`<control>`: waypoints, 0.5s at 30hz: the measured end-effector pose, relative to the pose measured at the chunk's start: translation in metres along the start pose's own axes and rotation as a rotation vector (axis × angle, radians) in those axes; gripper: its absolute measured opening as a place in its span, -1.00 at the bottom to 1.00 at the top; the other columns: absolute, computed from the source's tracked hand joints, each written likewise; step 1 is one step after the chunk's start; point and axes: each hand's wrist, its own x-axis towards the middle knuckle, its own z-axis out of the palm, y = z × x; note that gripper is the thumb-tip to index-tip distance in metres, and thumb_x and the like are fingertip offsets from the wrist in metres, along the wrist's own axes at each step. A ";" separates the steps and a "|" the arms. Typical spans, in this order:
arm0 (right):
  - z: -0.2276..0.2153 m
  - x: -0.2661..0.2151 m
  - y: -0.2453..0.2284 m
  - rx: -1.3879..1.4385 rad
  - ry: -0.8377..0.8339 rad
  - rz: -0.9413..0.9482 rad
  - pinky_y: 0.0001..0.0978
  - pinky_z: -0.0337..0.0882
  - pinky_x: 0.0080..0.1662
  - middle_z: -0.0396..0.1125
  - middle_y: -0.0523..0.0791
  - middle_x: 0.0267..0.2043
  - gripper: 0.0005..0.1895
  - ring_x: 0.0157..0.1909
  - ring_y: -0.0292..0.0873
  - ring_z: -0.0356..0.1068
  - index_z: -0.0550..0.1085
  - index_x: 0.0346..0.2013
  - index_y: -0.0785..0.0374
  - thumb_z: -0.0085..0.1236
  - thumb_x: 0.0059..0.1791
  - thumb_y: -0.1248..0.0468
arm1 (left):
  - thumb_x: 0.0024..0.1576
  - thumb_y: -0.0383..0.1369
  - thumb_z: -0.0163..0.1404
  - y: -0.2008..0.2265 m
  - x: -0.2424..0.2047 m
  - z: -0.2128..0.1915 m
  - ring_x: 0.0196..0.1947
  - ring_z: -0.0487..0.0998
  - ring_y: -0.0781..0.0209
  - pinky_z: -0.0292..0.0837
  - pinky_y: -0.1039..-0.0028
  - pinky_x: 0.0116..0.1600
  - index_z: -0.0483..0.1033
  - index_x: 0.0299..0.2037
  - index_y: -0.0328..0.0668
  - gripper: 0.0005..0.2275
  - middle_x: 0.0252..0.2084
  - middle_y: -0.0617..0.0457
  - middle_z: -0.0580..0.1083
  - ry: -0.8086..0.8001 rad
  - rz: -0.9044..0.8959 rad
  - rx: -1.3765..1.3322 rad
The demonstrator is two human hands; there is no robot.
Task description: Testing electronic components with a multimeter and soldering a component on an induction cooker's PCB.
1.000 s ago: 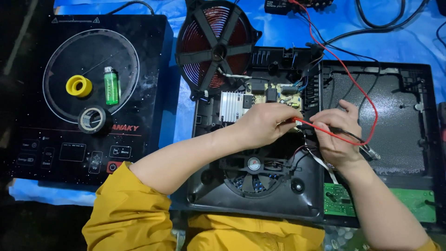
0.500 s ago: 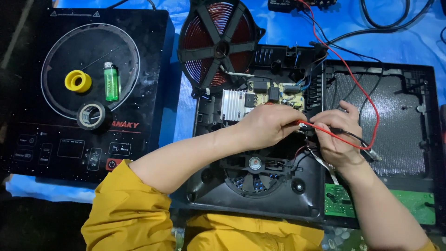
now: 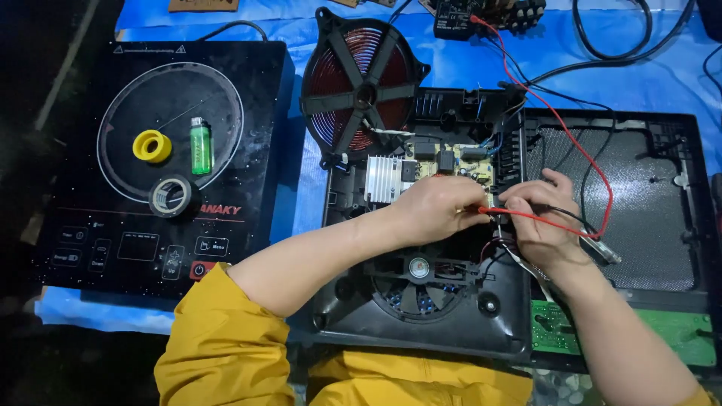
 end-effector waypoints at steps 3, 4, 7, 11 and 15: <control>0.000 -0.001 0.003 -0.029 -0.021 0.012 -0.01 0.13 0.46 0.53 -0.19 -0.24 -0.77 -0.07 -0.01 0.52 0.51 -0.45 0.10 0.12 0.11 0.25 | 0.16 -0.21 0.13 0.000 0.006 -0.010 -0.30 0.61 0.06 0.55 0.34 -0.22 0.46 -0.30 -0.03 -0.85 -0.44 0.13 0.48 0.015 -0.013 -0.019; -0.002 0.000 0.003 -0.037 -0.013 -0.007 0.00 0.13 0.46 0.53 -0.15 -0.24 -0.78 -0.05 0.02 0.51 0.53 -0.39 0.09 0.10 0.14 0.20 | 0.14 -0.25 0.16 -0.002 0.009 -0.014 -0.28 0.61 0.03 0.55 0.31 -0.22 0.47 -0.29 -0.02 -0.86 -0.43 0.11 0.49 0.044 -0.018 -0.039; -0.007 0.002 -0.013 -0.011 0.031 -0.005 0.05 0.13 0.45 0.51 -0.10 -0.23 -0.74 -0.09 -0.01 0.50 0.56 -0.33 0.17 0.00 0.17 0.20 | 0.14 -0.33 0.18 0.005 0.019 -0.034 -0.34 0.55 0.07 0.45 0.33 -0.26 0.47 -0.29 -0.07 -0.87 -0.41 0.09 0.49 0.041 -0.046 -0.038; -0.010 0.005 -0.012 0.031 0.102 0.048 0.07 0.13 0.42 0.49 -0.05 -0.22 -0.76 -0.10 -0.08 0.47 0.53 -0.30 0.25 0.00 0.17 0.24 | 0.17 -0.41 0.17 0.008 0.025 -0.045 -0.38 0.49 0.12 0.35 0.37 -0.27 0.46 -0.26 -0.12 -0.89 -0.37 0.09 0.50 0.045 -0.070 -0.033; -0.005 0.007 -0.012 -0.016 0.119 0.007 0.06 0.11 0.42 0.50 -0.05 -0.24 -0.71 -0.18 -0.11 0.48 0.58 -0.33 0.30 0.02 0.17 0.22 | 0.22 -0.36 0.12 0.003 0.023 -0.043 -0.38 0.49 0.08 0.39 0.34 -0.25 0.48 -0.20 -0.18 -0.90 -0.36 0.04 0.49 0.049 -0.034 -0.021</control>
